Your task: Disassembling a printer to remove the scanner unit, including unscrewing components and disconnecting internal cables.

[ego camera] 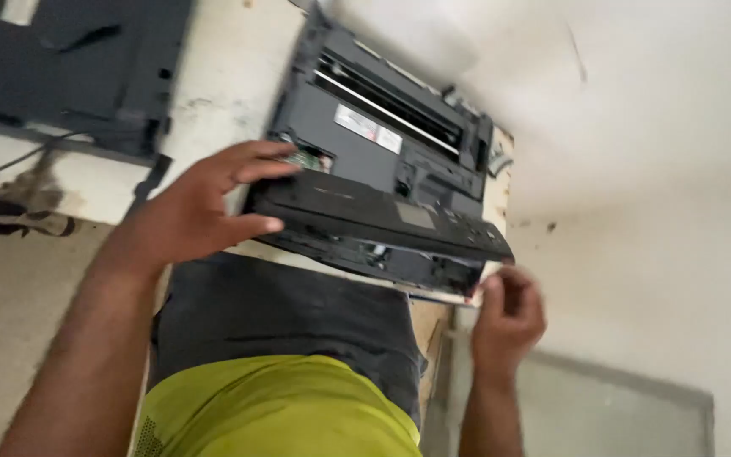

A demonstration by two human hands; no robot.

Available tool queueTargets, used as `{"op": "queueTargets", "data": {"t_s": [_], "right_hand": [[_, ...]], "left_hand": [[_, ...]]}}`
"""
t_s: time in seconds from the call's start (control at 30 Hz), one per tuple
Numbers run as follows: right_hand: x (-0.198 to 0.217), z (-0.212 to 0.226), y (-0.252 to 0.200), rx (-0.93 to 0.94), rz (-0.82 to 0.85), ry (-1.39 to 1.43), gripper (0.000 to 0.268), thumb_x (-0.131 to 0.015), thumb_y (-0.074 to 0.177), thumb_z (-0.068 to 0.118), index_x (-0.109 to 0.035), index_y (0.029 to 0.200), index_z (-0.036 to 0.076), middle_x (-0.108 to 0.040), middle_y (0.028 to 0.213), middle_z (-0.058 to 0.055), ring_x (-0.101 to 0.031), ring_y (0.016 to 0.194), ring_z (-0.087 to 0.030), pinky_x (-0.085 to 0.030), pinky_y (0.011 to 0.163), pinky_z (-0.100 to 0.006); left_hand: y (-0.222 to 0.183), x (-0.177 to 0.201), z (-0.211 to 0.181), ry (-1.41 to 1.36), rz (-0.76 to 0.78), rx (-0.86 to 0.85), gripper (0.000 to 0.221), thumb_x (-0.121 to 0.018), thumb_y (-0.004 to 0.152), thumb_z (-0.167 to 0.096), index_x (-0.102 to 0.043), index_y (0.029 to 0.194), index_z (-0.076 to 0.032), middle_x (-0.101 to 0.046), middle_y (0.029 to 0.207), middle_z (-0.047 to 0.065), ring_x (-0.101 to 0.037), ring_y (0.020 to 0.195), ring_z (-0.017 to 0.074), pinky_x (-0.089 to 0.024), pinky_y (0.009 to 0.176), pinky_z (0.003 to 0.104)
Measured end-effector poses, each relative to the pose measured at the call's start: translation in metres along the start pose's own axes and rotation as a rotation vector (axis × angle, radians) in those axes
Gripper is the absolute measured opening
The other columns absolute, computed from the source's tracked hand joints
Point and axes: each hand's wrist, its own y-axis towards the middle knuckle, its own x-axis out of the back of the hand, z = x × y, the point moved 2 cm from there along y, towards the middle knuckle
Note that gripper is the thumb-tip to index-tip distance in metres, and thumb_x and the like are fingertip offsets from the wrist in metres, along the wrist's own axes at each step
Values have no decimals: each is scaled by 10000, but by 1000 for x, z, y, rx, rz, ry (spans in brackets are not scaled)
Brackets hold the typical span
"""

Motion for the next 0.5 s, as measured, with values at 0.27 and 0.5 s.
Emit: {"op": "queueTargets", "data": {"t_s": [0.27,0.5], "right_hand": [[2,-61,51,-715,267,123,513,-431,995,417,-584,1403,146,-672,1269,-47,-637,1131,-196,-496,907,-377],[-12,-57,39,-445,393,49,455,-721,1006,264,-652,1384,20,-684,1243,-256,-651,1182,-392,-526,979,-527]], "left_hand": [[-31,-20,2,129,-120,144,793,-655,940,-235,-293,1632,-97,-333,1685,156,-327,1545,323,-284,1213,426],[-41,-36,3,39,-337,-8,722,-747,925,-63,-428,1571,-20,-510,1543,244,-504,1403,434,-411,1164,569]]}}
